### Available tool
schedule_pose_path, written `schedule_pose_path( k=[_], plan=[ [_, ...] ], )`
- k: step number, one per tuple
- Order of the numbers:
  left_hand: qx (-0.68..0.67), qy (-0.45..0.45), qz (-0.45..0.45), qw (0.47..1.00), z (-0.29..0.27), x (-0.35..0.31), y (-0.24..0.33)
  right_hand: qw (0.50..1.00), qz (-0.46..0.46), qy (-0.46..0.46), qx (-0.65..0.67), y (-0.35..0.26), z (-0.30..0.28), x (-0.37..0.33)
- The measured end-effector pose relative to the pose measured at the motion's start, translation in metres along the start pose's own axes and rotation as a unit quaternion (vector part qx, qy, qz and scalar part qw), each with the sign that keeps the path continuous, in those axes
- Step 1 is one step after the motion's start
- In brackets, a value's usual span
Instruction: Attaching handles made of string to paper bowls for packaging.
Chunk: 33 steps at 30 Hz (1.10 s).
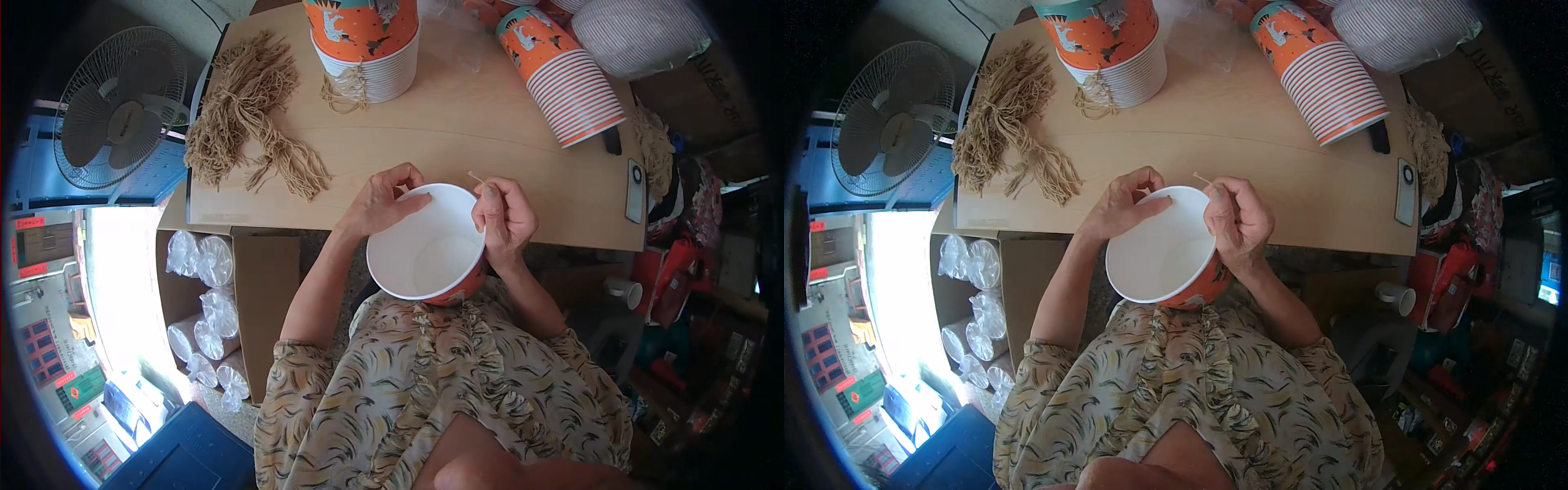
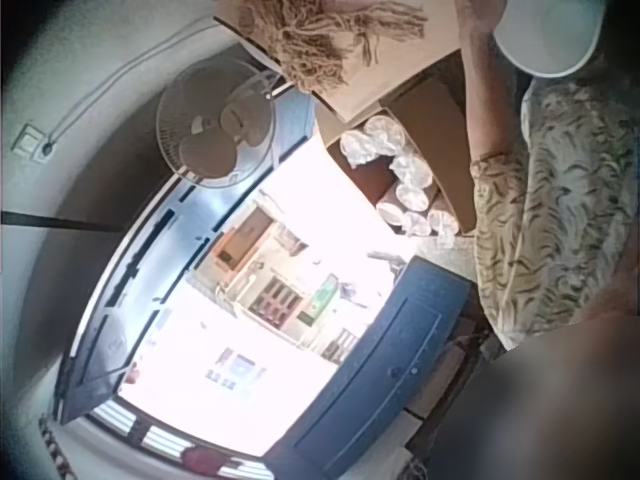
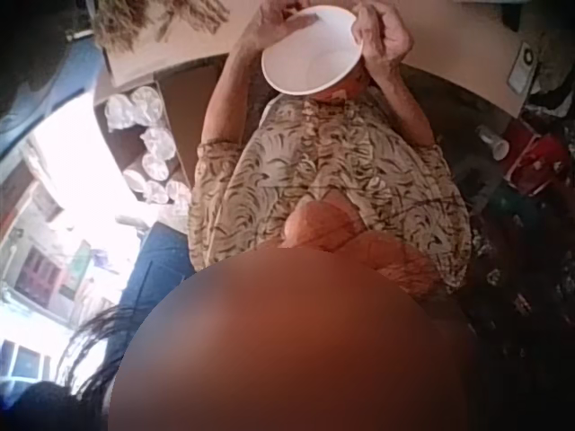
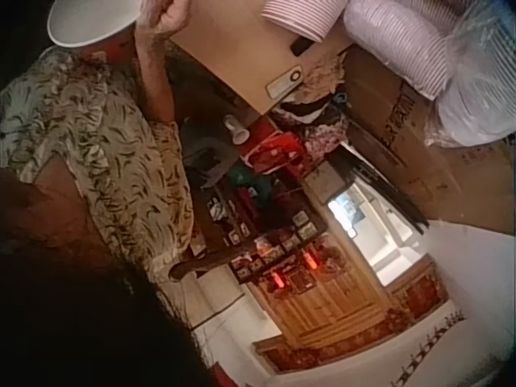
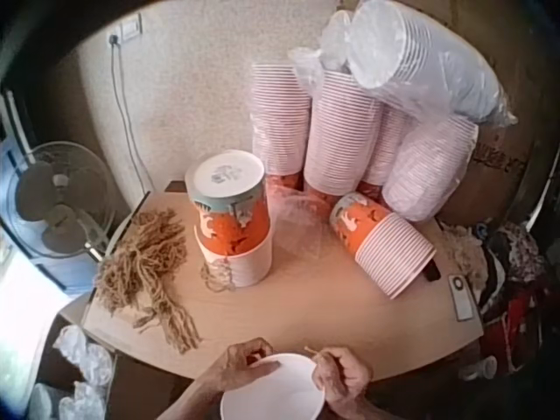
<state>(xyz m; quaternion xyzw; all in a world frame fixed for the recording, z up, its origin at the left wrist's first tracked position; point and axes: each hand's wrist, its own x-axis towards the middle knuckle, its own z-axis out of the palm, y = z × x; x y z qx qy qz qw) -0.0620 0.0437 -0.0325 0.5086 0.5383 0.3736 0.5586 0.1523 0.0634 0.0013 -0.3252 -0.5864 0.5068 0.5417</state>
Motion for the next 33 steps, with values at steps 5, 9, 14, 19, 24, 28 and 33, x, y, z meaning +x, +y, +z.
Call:
schedule_pose_path(
  k=[5, 9, 14, 19, 24, 28, 33],
  plan=[
    [0.014, -0.01, -0.034, 0.999, -0.023, -0.023, -0.006, 1.0, -0.011, 0.008, -0.017, 0.005, 0.002, 0.007],
    [0.03, 0.031, -0.002, 0.999, -0.038, -0.038, 0.024, 0.998, -0.013, 0.023, 0.049, -0.004, -0.001, 0.021],
    [0.223, 0.274, 0.073, 0.933, -0.04, -0.028, 0.064, 0.994, -0.008, 0.095, 0.053, -0.036, -0.016, 0.063],
    [0.415, 0.309, 0.101, 0.85, -0.048, -0.005, 0.066, 0.991, -0.019, -0.116, 0.063, -0.059, -0.038, 0.043],
    [0.368, 0.321, 0.311, 0.815, -0.033, -0.002, 0.078, 0.979, 0.04, -0.182, -0.087, -0.084, -0.03, 0.016],
    [0.197, 0.087, 0.273, 0.938, 0.009, -0.043, 0.107, 0.978, 0.09, -0.174, -0.071, -0.064, -0.026, 0.013],
    [0.185, 0.066, 0.248, 0.949, 0.035, -0.05, 0.089, 0.974, 0.089, -0.192, -0.08, -0.058, -0.025, 0.005]
  ],
)
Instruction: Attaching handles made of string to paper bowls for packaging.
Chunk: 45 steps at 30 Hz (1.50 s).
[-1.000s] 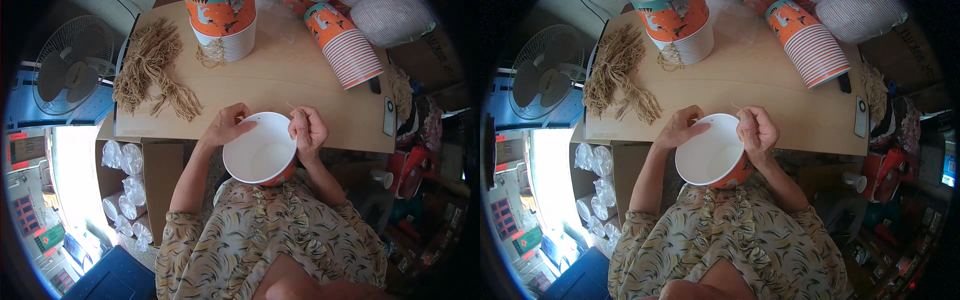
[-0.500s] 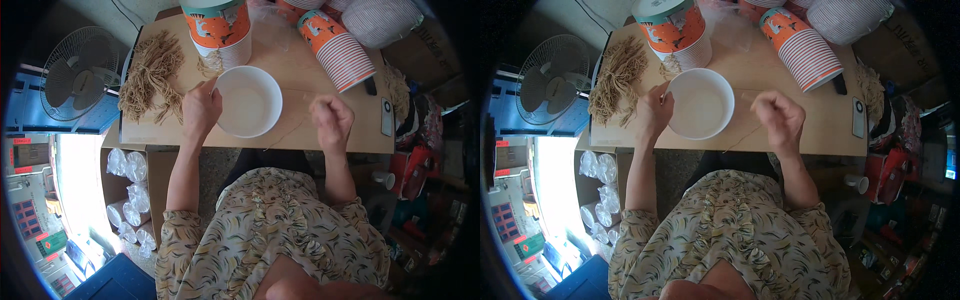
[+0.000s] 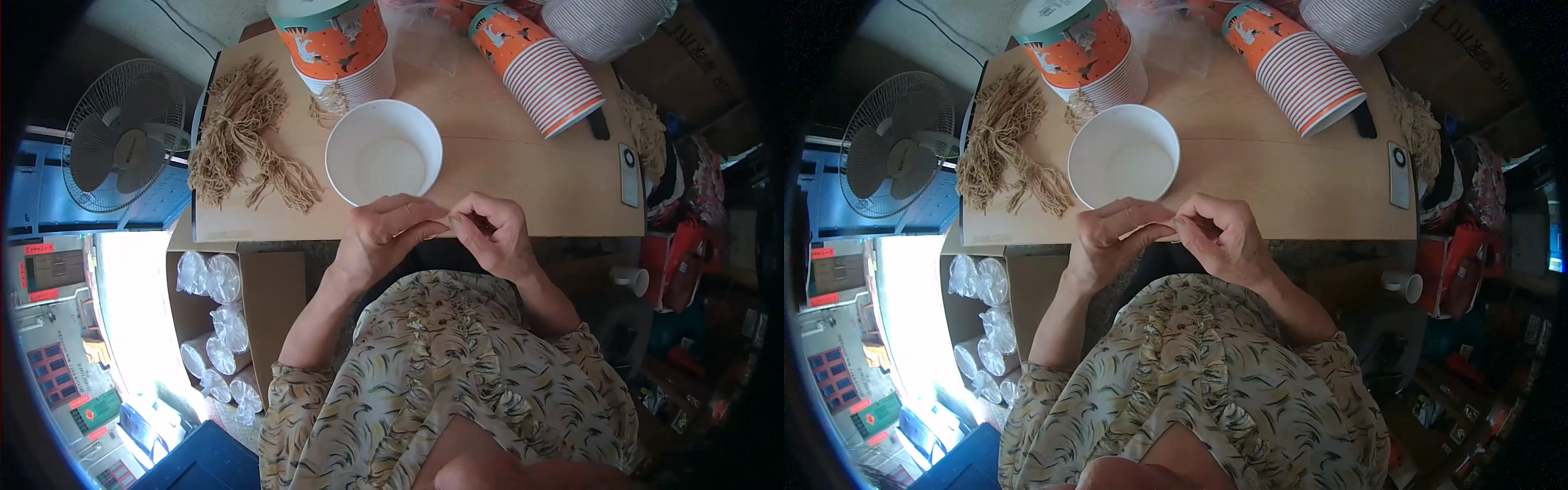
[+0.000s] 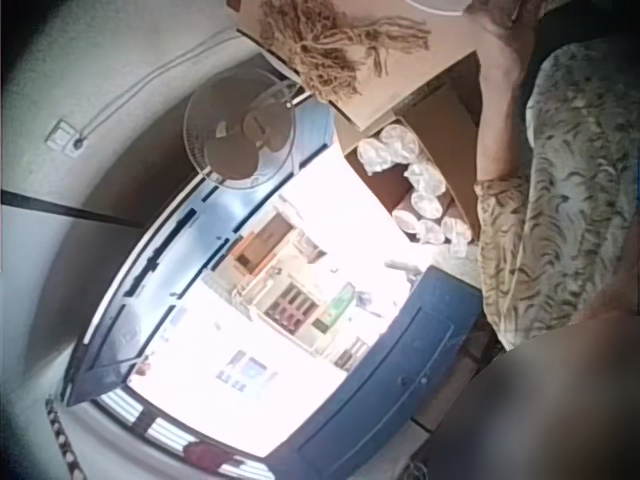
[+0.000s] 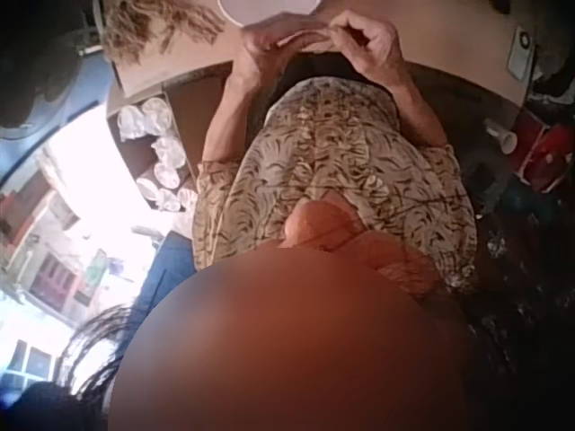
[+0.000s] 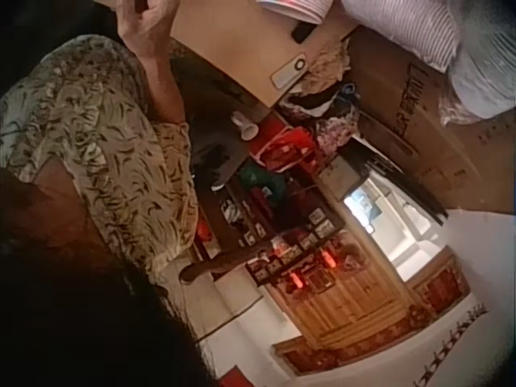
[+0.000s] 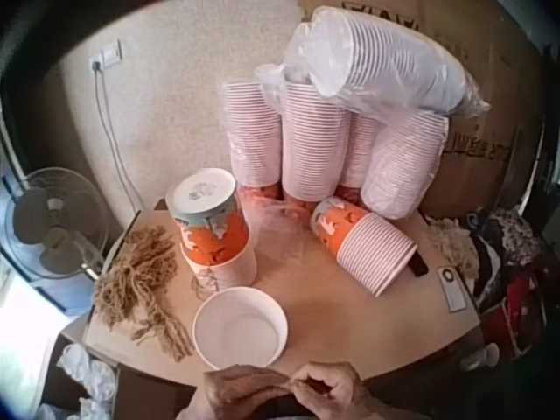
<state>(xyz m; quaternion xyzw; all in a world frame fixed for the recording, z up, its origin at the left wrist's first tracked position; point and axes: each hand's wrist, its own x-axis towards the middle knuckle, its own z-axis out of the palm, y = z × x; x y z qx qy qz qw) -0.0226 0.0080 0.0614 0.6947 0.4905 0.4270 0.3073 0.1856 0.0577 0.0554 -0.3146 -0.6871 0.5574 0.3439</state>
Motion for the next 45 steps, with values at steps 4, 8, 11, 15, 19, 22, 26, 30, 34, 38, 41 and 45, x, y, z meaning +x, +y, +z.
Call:
schedule_pose_path(
  k=[4, 8, 11, 15, 19, 22, 26, 30, 34, 38, 41, 45],
  plan=[
    [0.015, 0.035, 0.002, 0.999, 0.011, -0.015, 0.002, 0.999, 0.028, -0.02, 0.015, 0.003, 0.001, -0.007],
    [0.007, 0.047, -0.076, 0.996, 0.024, -0.039, 0.001, 0.994, 0.066, -0.009, 0.082, 0.017, 0.007, -0.018],
    [0.012, 0.029, -0.083, 0.996, 0.03, -0.044, 0.002, 0.985, 0.088, 0.038, 0.142, 0.036, 0.013, -0.027],
    [0.095, 0.074, -0.027, 0.992, 0.025, -0.042, -0.004, 0.972, 0.121, 0.05, 0.196, 0.038, 0.013, -0.028],
    [0.276, 0.156, -0.068, 0.946, -0.006, -0.038, -0.029, 0.982, 0.092, 0.08, 0.148, 0.039, 0.003, -0.027],
    [0.268, 0.129, -0.044, 0.954, -0.006, -0.05, -0.044, 0.979, 0.09, 0.07, 0.167, 0.033, -0.002, -0.02],
    [0.319, 0.091, 0.03, 0.943, 0.009, -0.066, -0.034, 0.988, 0.024, 0.106, 0.11, 0.032, 0.003, -0.018],
    [0.299, 0.077, 0.025, 0.951, 0.022, -0.079, -0.031, 0.992, 0.047, 0.088, 0.076, 0.035, 0.005, -0.02],
    [0.287, 0.072, 0.032, 0.955, 0.029, -0.091, -0.042, 0.996, 0.082, 0.028, 0.032, 0.03, 0.01, -0.019],
    [0.281, 0.074, 0.028, 0.957, 0.032, -0.094, -0.044, 0.987, 0.157, -0.02, 0.034, 0.025, 0.022, -0.018],
    [0.279, 0.069, 0.03, 0.957, 0.033, -0.094, -0.044, 0.981, 0.19, -0.027, 0.027, 0.026, 0.027, -0.016],
    [0.281, 0.067, 0.026, 0.957, 0.033, -0.094, -0.043, 0.983, 0.169, -0.045, -0.052, 0.032, 0.03, -0.015]
  ],
)
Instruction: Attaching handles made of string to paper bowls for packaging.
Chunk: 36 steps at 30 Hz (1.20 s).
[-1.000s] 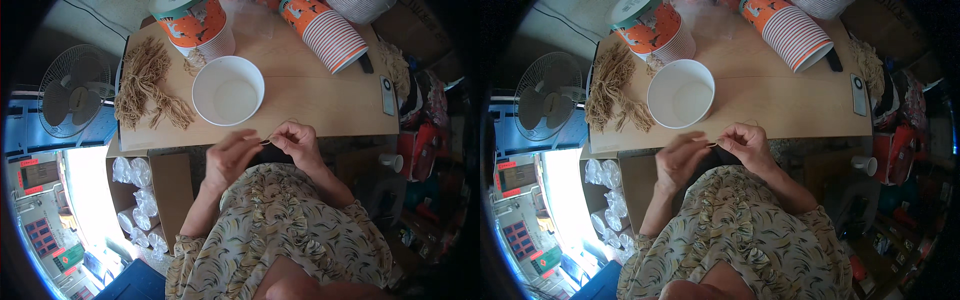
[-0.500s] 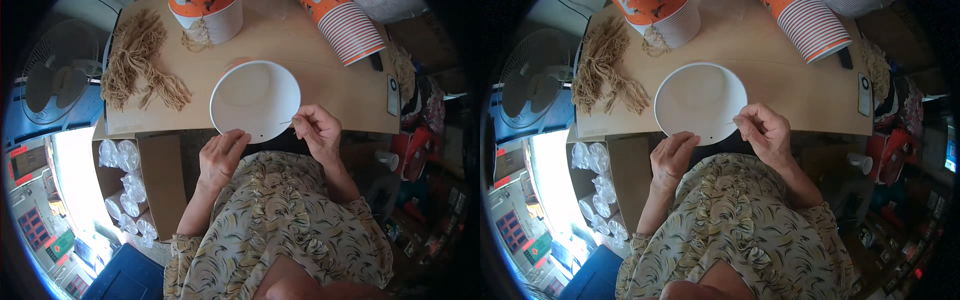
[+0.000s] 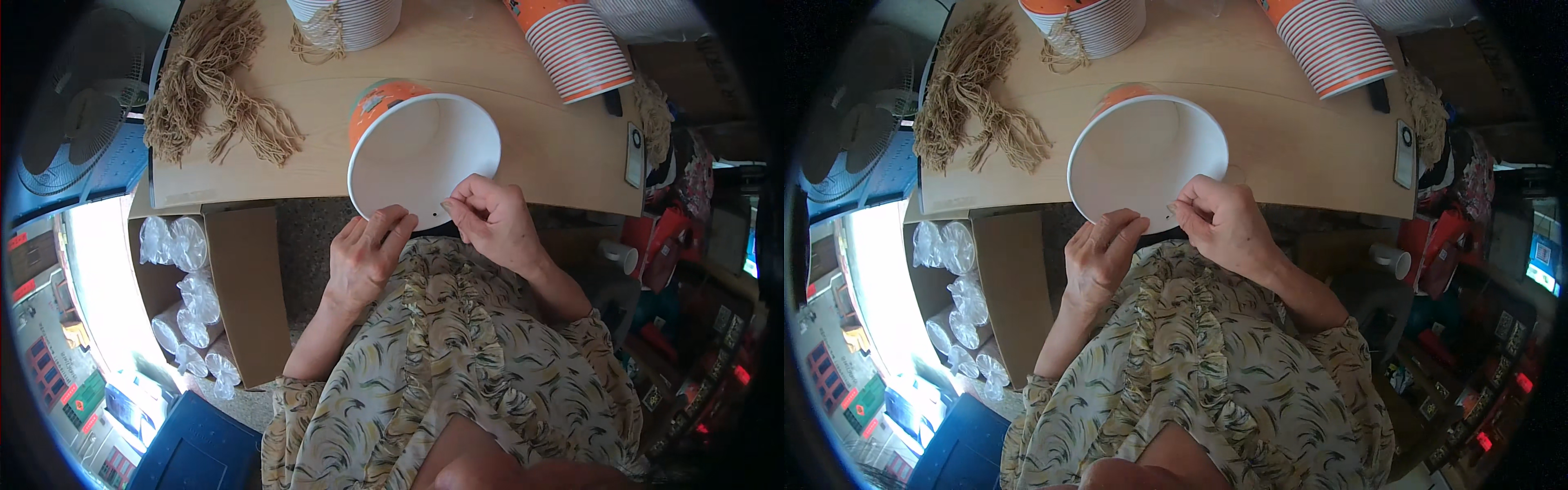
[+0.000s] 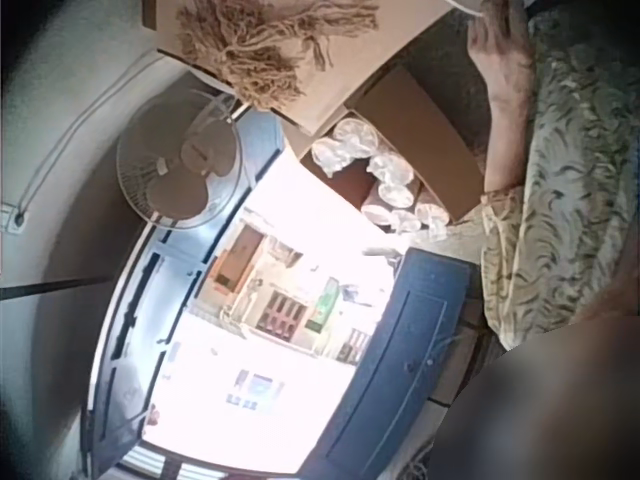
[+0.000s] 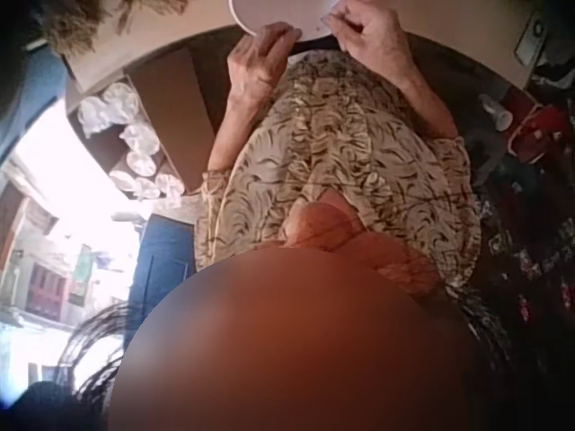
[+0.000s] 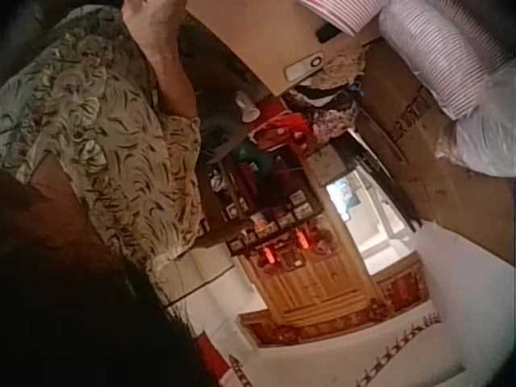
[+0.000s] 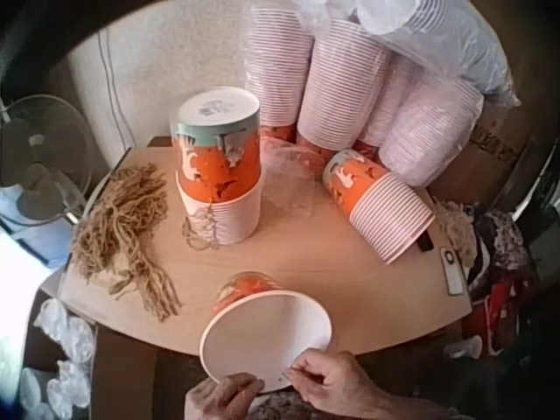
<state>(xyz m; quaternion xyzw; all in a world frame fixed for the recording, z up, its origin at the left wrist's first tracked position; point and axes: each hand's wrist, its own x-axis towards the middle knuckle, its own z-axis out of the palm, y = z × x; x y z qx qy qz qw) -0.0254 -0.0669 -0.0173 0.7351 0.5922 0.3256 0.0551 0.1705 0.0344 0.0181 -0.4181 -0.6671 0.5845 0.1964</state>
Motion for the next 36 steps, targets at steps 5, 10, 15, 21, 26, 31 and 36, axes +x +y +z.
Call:
schedule_pose_path(
  k=[5, 10, 15, 21, 26, 31, 36],
  plan=[
    [0.005, -0.005, 0.009, 1.0, -0.002, 0.001, 0.002, 1.0, -0.009, 0.001, -0.03, 0.0, 0.001, 0.002],
    [-0.007, -0.015, 0.002, 1.0, -0.003, 0.001, 0.002, 0.999, -0.011, 0.007, -0.053, 0.005, 0.003, 0.002],
    [-0.007, 0.0, 0.009, 1.0, -0.002, 0.005, 0.003, 0.997, -0.014, 0.014, -0.076, 0.003, 0.002, 0.002],
    [-0.01, 0.013, 0.006, 1.0, -0.002, 0.007, 0.005, 0.991, -0.035, 0.033, -0.128, 0.008, 0.006, 0.004],
    [-0.008, 0.007, 0.005, 1.0, -0.004, 0.01, 0.006, 0.981, -0.051, 0.042, -0.18, 0.01, 0.007, 0.006],
    [-0.005, -0.026, -0.004, 1.0, -0.01, 0.024, 0.005, 0.947, -0.068, -0.006, -0.313, -0.012, 0.0, 0.012],
    [-0.021, -0.109, -0.046, 0.993, -0.02, 0.043, 0.006, 0.916, -0.114, -0.057, -0.379, -0.041, -0.013, 0.034]
  ],
)
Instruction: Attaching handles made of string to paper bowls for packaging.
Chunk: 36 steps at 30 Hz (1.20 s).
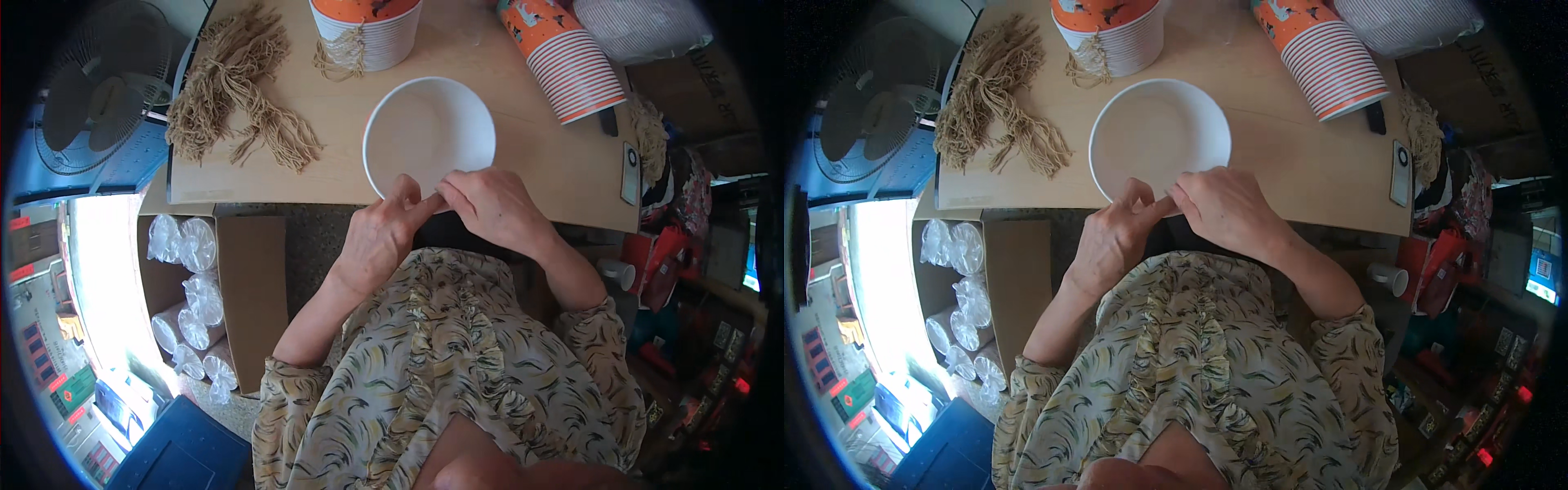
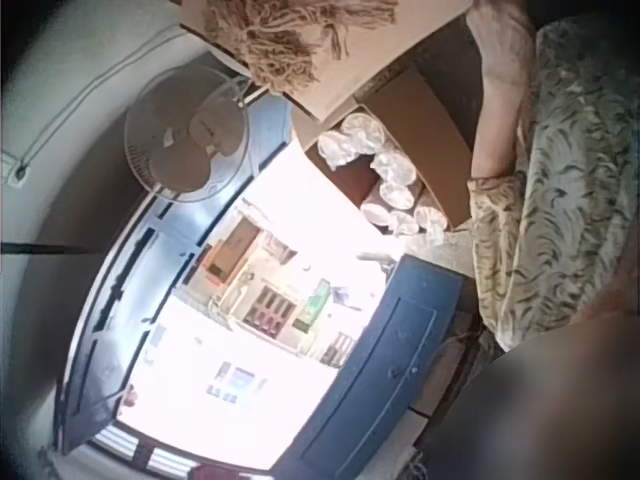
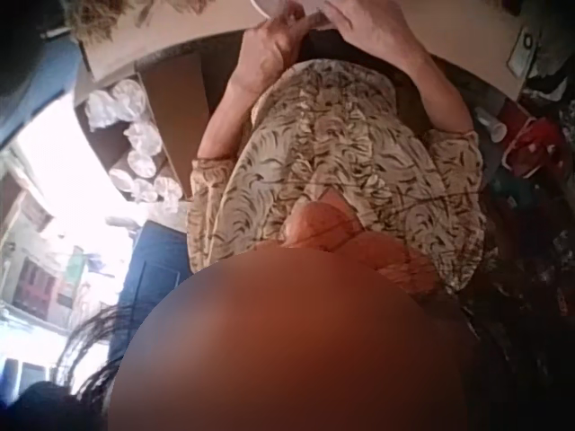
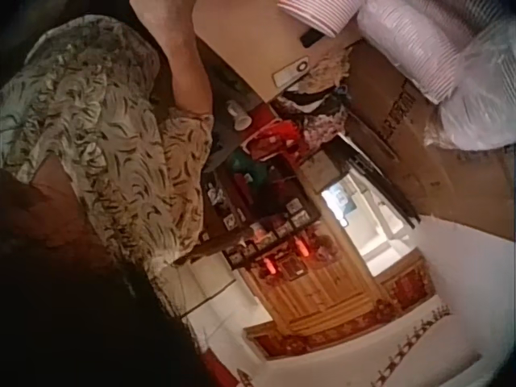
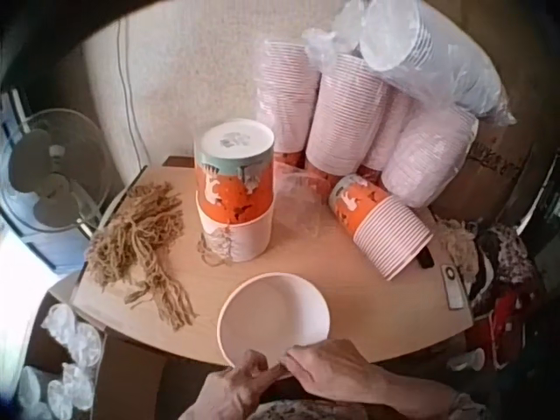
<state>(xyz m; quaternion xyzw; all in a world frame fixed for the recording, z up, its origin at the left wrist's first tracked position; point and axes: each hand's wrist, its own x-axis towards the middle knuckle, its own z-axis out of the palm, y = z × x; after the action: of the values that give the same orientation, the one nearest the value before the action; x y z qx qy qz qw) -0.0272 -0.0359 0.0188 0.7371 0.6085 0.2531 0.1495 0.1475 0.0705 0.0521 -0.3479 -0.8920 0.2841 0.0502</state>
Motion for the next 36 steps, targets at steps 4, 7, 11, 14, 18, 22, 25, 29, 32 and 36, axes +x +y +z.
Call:
schedule_pose_path(
  k=[4, 7, 11, 14, 18, 22, 25, 29, 32, 36],
  plan=[
    [-0.034, -0.007, -0.022, 0.999, -0.008, 0.01, -0.003, 1.0, -0.006, 0.002, -0.018, 0.004, -0.008, 0.013],
    [-0.08, 0.011, -0.055, 0.995, -0.007, 0.011, -0.007, 0.997, 0.025, 0.015, 0.073, 0.001, -0.019, 0.01],
    [-0.082, 0.024, -0.068, 0.994, -0.009, 0.017, -0.009, 0.94, 0.022, 0.018, 0.34, 0.025, -0.005, -0.004],
    [-0.088, 0.041, -0.06, 0.993, -0.01, 0.021, -0.009, 0.853, 0.042, 0.147, 0.498, 0.036, 0.026, -0.019],
    [-0.097, 0.046, -0.056, 0.993, -0.008, 0.026, -0.007, 0.867, 0.109, 0.107, 0.474, 0.039, 0.063, -0.018],
    [-0.096, 0.036, -0.051, 0.993, -0.009, 0.031, -0.004, 0.809, 0.103, 0.152, 0.559, 0.03, 0.076, -0.006],
    [-0.09, 0.023, -0.049, 0.995, -0.011, 0.033, -0.006, 0.807, 0.111, 0.149, 0.561, 0.034, 0.072, -0.004],
    [-0.085, 0.014, -0.055, 0.995, -0.016, 0.034, -0.018, 0.812, 0.102, -0.009, 0.574, 0.043, 0.041, -0.022],
    [-0.075, -0.015, -0.026, 0.997, -0.022, 0.037, -0.026, 0.795, 0.085, -0.084, 0.595, 0.045, 0.015, -0.033],
    [-0.25, -0.046, -0.057, 0.965, -0.051, 0.054, 0.005, 0.821, 0.083, -0.091, 0.558, 0.038, -0.009, -0.03]
  ],
)
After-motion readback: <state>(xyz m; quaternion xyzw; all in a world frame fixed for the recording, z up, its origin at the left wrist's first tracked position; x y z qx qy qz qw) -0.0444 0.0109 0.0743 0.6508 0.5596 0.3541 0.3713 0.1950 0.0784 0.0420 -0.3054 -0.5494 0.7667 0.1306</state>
